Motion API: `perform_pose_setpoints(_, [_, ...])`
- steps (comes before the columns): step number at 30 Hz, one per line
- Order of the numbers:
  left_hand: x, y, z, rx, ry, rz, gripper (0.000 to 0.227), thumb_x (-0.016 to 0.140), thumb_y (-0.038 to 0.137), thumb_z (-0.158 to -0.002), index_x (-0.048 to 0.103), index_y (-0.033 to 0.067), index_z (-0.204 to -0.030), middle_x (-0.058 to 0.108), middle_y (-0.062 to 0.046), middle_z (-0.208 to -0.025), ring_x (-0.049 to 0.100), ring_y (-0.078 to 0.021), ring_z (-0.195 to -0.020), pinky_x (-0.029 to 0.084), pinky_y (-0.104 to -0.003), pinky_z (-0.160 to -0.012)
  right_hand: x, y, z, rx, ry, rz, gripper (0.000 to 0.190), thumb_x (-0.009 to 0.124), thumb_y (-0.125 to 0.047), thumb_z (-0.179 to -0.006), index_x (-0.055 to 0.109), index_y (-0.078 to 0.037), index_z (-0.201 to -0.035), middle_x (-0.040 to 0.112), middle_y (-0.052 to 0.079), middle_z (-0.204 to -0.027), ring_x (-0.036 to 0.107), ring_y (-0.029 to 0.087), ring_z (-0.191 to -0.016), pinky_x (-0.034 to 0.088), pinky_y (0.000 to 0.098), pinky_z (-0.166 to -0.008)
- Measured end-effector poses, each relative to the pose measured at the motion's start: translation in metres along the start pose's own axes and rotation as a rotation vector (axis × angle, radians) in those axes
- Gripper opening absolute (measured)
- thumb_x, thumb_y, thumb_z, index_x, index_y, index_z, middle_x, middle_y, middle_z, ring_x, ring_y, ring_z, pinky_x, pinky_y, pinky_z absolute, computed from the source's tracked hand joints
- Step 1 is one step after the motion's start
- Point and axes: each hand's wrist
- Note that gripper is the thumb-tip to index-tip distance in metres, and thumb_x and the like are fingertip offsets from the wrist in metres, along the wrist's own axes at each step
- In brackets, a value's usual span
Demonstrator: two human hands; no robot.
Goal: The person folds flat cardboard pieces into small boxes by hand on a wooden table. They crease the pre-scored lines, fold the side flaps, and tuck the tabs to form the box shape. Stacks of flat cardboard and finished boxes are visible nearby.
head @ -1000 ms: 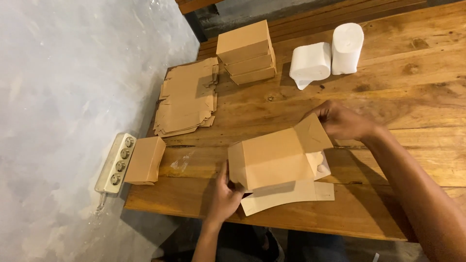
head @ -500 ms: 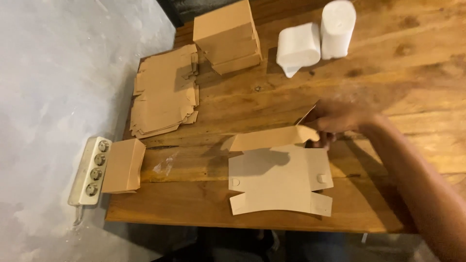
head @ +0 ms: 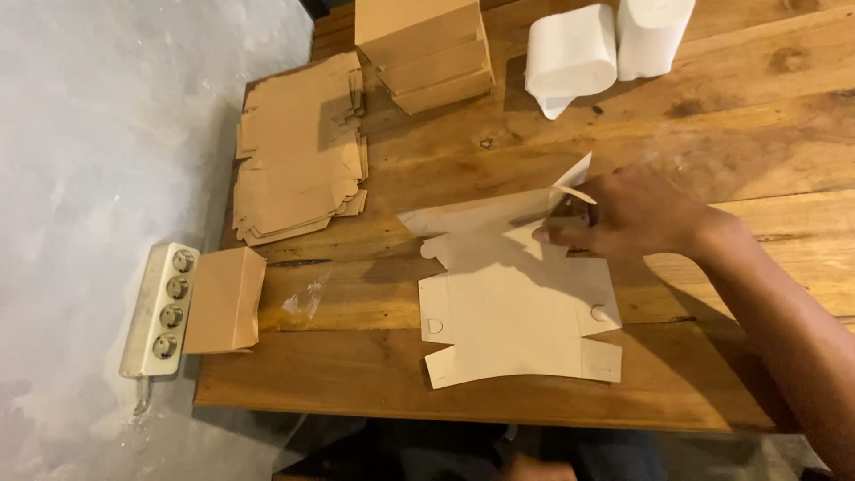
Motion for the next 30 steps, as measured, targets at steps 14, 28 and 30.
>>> perform_pose_setpoints(14, [-0.216, 0.195, -0.144, 0.150, 0.477, -1.223, 0.096, 0.049, 0.075, -0.090, 0.029, 0.0092, -0.157, 0.022, -0.017, -0.169, 0.023, -0.0327, -0.158, 0.011, -0.062, -0.129, 0.003, 0.027, -0.011, -0.127, -0.010, -0.189, 0.027, 0.069, -0.030, -0.097, 0.078, -0.011, -0.079, 0.071, 0.001, -0.060, 0.057, 0.014, -0.046, 0.046, 0.0258, -0.049])
perform_pose_setpoints(28, [-0.222, 0.178, -0.136, 0.264, 0.237, -0.945, 0.073, 0.066, 0.060, -0.090, 0.039, 0.0114, -0.138, 0.008, -0.022, -0.171, 0.004, -0.0408, -0.161, -0.002, -0.061, -0.130, 0.026, 0.050, -0.033, -0.591, 0.299, -0.148, 0.028, 0.080, -0.041, -0.073, 0.086, -0.023, -0.093, 0.041, 0.010, -0.160, 0.037, 0.036, -0.143, 0.031, 0.0708, -0.112])
perform_pose_setpoints(30, [-0.221, 0.180, -0.134, 0.270, 0.224, -0.957, 0.065, 0.065, 0.057, -0.091, 0.043, 0.0143, -0.135, 0.008, -0.022, -0.171, 0.003, -0.0426, -0.161, -0.002, -0.063, -0.129, 0.024, 0.043, -0.030, -0.517, 0.277, -0.172, 0.029, 0.082, -0.044, -0.072, 0.088, -0.024, -0.092, 0.044, 0.008, -0.155, 0.037, 0.033, -0.142, 0.034, 0.0670, -0.111])
Point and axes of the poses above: each hand's wrist, its own z-axis away from the middle knuckle, its own x-axis out of the palm, y = z × x
